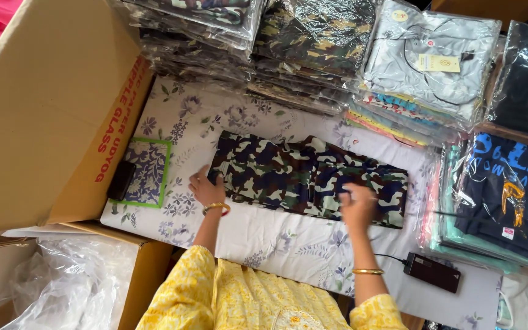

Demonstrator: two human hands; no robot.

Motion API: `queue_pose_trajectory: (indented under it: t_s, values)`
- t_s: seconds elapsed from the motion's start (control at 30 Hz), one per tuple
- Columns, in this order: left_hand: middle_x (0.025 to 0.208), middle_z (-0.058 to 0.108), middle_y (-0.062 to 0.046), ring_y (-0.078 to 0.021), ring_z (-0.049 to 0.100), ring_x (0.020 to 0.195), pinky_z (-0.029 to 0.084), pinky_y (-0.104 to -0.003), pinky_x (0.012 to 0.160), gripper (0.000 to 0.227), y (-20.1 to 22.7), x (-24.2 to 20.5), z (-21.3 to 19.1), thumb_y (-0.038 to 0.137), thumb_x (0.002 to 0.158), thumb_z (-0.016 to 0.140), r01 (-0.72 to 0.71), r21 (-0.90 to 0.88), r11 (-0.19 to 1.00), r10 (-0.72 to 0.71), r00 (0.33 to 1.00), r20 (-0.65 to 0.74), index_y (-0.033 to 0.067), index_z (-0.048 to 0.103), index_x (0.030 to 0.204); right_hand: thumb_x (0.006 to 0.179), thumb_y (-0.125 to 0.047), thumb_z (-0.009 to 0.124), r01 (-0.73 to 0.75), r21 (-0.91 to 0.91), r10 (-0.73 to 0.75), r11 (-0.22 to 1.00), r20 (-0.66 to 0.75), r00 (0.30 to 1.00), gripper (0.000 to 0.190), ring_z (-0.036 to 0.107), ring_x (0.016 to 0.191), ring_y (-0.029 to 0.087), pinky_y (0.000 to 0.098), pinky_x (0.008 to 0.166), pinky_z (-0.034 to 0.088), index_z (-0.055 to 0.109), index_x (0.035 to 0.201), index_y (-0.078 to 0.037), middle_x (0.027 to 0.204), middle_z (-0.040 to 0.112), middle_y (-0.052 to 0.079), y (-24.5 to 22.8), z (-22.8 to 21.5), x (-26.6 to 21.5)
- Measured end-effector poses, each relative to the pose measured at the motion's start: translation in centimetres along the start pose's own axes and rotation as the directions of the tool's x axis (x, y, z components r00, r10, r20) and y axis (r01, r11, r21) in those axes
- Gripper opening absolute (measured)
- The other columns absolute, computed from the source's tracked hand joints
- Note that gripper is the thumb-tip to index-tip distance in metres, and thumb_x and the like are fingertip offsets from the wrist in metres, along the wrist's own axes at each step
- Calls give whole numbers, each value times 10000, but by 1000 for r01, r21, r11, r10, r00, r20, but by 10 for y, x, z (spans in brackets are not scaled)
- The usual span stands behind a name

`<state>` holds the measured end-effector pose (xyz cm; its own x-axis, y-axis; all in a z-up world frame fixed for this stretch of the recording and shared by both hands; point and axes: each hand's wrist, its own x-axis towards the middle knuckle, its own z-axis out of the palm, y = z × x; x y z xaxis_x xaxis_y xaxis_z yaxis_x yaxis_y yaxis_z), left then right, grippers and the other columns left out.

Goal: Folding camouflage-patterned pants and placing them into plastic packaging.

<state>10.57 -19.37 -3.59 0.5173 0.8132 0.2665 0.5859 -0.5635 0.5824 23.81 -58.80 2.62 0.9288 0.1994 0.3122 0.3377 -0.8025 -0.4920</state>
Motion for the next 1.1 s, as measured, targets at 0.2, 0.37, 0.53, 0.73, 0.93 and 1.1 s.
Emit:
queue_pose_trajectory:
  t_s: [0.2,0.37,0.53,0.73,0.93,1.1]
  values:
    - [1071,734,-103,-346,670,1012,400,-567,941,534,9,28,-6,281,834,786,304,69,950,-307,878,368,261,562,1319,789,-376,824,58,-33,-47,998,263,964,580,587,1060,364,454,875,510,641,1273,-112,1136,617,116,-65,45,-31]
    - [1019,726,-90,-354,717,926,536,-485,909,613,29,17,-53,272,846,684,277,-294,915,-185,934,305,318,532,1438,807,-460,809,-34,-235,111,971,323,940,704,555,1123,357,449,866,536,561,1374,-124,1211,547,116,-69,55,-23]
    - [1156,671,-157,-354,639,1102,387,-565,1049,704,-19,-3,-31,307,882,764,293,244,924,-377,802,464,330,453,1513,829,-308,775,-26,-272,130,962,369,920,607,571,1173,361,457,854,560,557,1370,-139,1254,557,121,-69,57,-17]
    - [1530,456,-54,-208,378,1449,267,-586,1182,772,25,-3,-39,166,842,712,-238,278,931,102,899,427,296,451,1557,864,-173,718,-130,-157,175,979,319,932,432,652,1092,364,467,902,548,633,1288,-156,1153,675,116,-45,67,-13]
    - [1612,361,-93,-357,299,1455,196,-684,1094,759,61,5,-19,385,750,724,-621,91,778,444,647,621,233,499,1460,856,-120,702,-253,128,228,959,184,956,324,675,1028,363,447,871,539,706,1179,-105,1135,710,134,-76,78,-10]
    - [1434,570,-38,-298,533,1338,416,-505,1129,383,61,-24,10,409,1018,602,-257,-104,961,271,790,551,250,599,1366,858,-119,732,-183,407,73,895,271,960,404,685,928,281,377,803,554,661,1255,-94,1077,682,109,-137,71,-13]
